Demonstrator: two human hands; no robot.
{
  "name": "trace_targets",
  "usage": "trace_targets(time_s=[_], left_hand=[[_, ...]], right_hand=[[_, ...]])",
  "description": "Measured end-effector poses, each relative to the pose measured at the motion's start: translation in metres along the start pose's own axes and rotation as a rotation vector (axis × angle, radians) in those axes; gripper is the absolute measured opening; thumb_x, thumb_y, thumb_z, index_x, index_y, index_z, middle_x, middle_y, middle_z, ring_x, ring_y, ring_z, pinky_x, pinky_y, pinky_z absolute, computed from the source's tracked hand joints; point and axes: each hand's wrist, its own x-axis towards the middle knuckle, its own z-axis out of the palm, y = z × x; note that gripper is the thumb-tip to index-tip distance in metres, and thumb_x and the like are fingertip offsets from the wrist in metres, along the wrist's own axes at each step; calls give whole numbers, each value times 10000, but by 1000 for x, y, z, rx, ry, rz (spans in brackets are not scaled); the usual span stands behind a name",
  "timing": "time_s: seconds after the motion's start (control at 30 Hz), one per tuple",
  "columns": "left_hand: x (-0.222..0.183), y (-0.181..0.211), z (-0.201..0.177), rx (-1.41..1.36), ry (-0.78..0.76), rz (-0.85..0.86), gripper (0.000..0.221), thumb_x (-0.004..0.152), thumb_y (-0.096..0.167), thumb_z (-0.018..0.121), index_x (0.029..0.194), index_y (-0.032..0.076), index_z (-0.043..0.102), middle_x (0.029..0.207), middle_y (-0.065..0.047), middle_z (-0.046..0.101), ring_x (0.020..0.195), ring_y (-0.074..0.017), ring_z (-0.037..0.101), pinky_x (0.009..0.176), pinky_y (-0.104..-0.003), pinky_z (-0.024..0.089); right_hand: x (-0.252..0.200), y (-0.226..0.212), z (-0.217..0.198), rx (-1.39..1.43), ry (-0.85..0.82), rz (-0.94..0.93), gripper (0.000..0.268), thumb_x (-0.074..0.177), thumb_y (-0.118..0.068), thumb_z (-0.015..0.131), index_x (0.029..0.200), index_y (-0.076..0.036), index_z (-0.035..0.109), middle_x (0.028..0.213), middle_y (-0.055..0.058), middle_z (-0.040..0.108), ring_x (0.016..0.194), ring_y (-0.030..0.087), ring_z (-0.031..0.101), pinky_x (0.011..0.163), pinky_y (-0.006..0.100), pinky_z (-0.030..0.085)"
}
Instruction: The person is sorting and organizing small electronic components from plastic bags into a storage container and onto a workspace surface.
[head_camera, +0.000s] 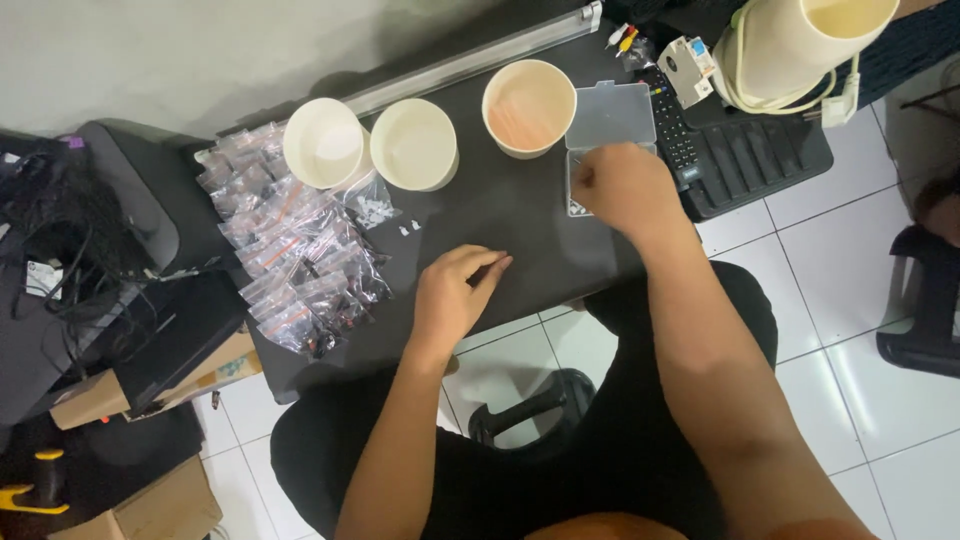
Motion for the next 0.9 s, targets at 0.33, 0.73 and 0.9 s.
trace_targets(time_s=[0.33, 0.73, 0.9], left_hand=[[0, 6, -9, -33, -26, -51, 123, 978, 196, 736, 1033, 107, 801, 918, -89, 772, 873, -234, 760, 684, -311, 646], [-2, -23, -25, -139, 277, -71, 68, 957, 138, 765, 982, 80, 791, 841, -104, 759, 739, -224, 741, 563, -294, 601], [-11, -37, -29, -8, 118, -212, 136, 969, 203, 738, 1018, 88, 791, 873, -106, 761, 736, -217, 734, 574, -295, 598]], right_hand=[[-14, -13, -19, 422, -20, -118, 221, 885, -156, 760, 915, 63, 756, 716, 257, 708, 697, 377, 710, 563, 435, 538], [-25, -95, -2, 666, -221, -236, 303, 778, -52, 833, 1065, -13, 744, 891, 169, 790, 782, 300, 746, 685, 394, 578], [-20, -105, 23, 523, -196, -275, 169, 873, -73, 789, 1038, -37, 794, 942, 174, 779, 841, 302, 762, 706, 374, 621]])
